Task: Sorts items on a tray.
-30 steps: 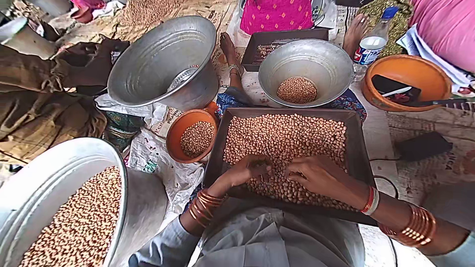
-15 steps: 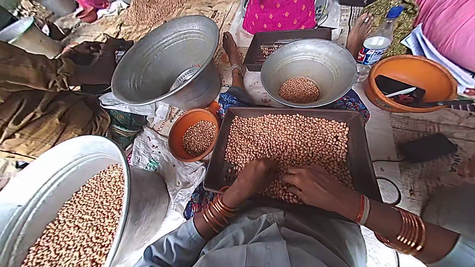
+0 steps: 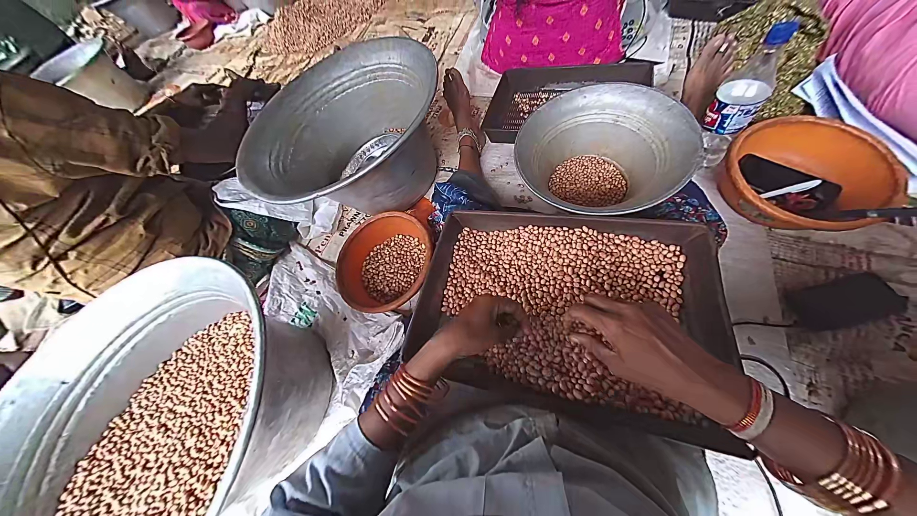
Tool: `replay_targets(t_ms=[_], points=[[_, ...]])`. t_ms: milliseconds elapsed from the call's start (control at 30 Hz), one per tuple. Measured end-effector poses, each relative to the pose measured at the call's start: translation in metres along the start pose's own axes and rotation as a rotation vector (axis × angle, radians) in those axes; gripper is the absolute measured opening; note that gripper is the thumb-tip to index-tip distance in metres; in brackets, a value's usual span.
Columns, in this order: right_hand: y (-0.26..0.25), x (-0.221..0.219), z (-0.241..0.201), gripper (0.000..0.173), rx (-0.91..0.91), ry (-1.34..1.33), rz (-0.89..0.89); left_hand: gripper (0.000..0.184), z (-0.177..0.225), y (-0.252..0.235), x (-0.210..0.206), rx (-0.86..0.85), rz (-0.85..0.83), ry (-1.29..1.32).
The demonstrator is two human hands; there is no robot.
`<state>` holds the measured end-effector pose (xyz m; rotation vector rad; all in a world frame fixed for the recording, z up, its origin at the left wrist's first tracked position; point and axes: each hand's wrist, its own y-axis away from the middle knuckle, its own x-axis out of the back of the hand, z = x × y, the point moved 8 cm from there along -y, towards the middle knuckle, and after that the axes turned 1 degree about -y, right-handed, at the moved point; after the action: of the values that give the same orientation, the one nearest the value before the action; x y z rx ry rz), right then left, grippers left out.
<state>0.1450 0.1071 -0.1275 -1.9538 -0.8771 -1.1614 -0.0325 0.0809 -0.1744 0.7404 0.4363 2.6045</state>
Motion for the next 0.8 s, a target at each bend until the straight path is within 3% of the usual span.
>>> replay_targets(t_ms=[133,167,233,333,433,533,667,800], points=[[-0.001,0.007,0.048,0.017,-0.184,0.050,-0.104,0.012,-0.021,0.047,0.117,0.204,0.713,-0.650],[0.000,0.008,0.059,0.018,-0.228,0.062,-0.122,0.017,-0.024,0.059,0.134,0.205,0.833,-0.740],[0.001,0.011,0.080,0.023,-0.339,0.088,-0.172,0.029,-0.025,0.067,0.145,0.209,0.888,-0.777],[0.009,0.008,0.110,0.036,-0.537,0.126,-0.318,0.027,-0.027,0.049,0.113,0.206,0.632,-0.631],[0.019,-0.002,0.130,0.043,-0.673,0.189,-0.492,0.034,-0.043,0.026,0.071,0.433,0.248,-0.611],[0.024,-0.012,0.124,0.042,-0.691,0.219,-0.653,0.049,-0.043,0.012,0.030,0.541,0.010,-0.685],[0.019,-0.028,0.087,0.065,-0.628,0.101,-0.859,0.056,-0.013,-0.002,-0.023,0.413,-0.155,-0.589],[0.015,-0.042,0.065,0.071,-0.552,-0.087,-0.891,0.067,0.020,-0.020,-0.057,0.273,-0.190,-0.409]])
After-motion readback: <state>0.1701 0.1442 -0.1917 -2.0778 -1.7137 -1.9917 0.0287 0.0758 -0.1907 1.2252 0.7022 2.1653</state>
